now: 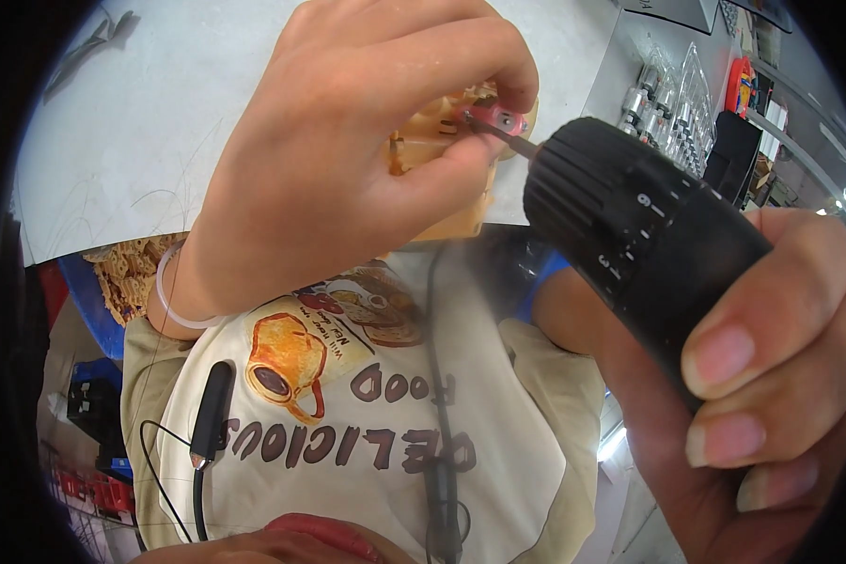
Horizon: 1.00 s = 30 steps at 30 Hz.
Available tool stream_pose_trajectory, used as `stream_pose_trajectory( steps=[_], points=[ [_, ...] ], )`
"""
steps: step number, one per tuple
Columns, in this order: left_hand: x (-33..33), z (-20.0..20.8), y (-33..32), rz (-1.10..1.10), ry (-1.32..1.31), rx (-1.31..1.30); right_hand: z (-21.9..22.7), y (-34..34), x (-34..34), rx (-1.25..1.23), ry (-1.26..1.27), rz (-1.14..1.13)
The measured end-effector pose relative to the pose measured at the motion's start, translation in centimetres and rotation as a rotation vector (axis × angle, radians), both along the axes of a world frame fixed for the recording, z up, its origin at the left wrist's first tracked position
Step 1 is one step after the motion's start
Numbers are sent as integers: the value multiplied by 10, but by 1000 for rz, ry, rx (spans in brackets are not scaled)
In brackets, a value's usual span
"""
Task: The person assembles plastic toy components, including plastic housings, toy gears, pink plastic parts, and a motor unit, by securing them with small screws using an electric screwdriver.
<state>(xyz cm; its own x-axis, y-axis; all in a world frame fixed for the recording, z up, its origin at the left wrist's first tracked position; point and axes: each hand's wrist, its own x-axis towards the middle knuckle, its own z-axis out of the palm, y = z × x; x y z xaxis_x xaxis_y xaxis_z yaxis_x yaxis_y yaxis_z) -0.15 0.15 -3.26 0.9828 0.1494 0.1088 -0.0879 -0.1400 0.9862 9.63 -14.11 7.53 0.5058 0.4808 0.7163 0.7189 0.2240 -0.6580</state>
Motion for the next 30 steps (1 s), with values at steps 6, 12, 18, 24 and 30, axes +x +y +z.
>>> stream_pose_trajectory(
  steps=[6,12,18,24,30],
  points=[
    [0,-1,2,-4,10,-26,17,-5,-7,-17,-68,-32],
    [-2,-4,4,3,26,-60,12,-4,-6,-42,-131,-50],
    [-2,-7,7,-6,36,-89,12,-10,13,-36,112,181],
    [3,-5,4,-34,36,-105,18,-22,32,-8,393,438],
    [5,-3,3,-52,34,-111,23,-33,44,-85,515,519]
  ],
)
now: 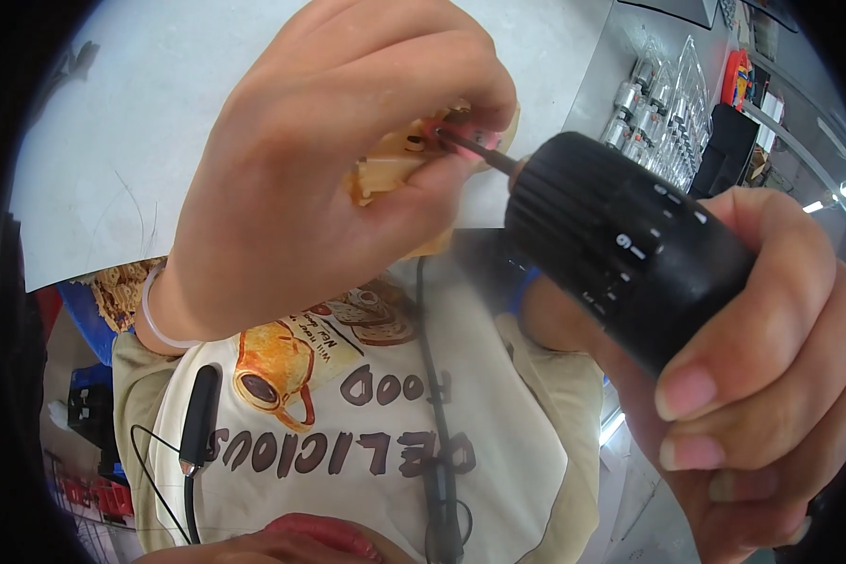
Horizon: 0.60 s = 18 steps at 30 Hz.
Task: The person assembles plastic toy components, including plastic housings, toy gears, pink plastic parts, and a motor unit, by securing them with small screws using an electric screwdriver.
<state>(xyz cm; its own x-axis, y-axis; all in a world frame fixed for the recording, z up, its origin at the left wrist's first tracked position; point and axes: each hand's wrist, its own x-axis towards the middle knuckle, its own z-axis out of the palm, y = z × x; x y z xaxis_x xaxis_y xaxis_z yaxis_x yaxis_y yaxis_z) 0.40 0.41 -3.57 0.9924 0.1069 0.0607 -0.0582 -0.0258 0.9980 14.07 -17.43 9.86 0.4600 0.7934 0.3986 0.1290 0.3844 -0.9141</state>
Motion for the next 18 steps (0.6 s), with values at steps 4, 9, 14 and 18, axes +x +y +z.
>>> stream_pose_trajectory(
  steps=[4,9,14,18],
  points=[
    [5,0,2,-17,-2,-6,5,-3,5,-125,10,17],
    [6,4,2,-36,-9,6,11,-12,6,-261,18,39],
    [5,16,-2,-58,-10,33,11,-17,-5,-184,32,-4],
    [10,20,-4,-80,-25,67,-2,-24,22,-101,31,-47]
  ],
)
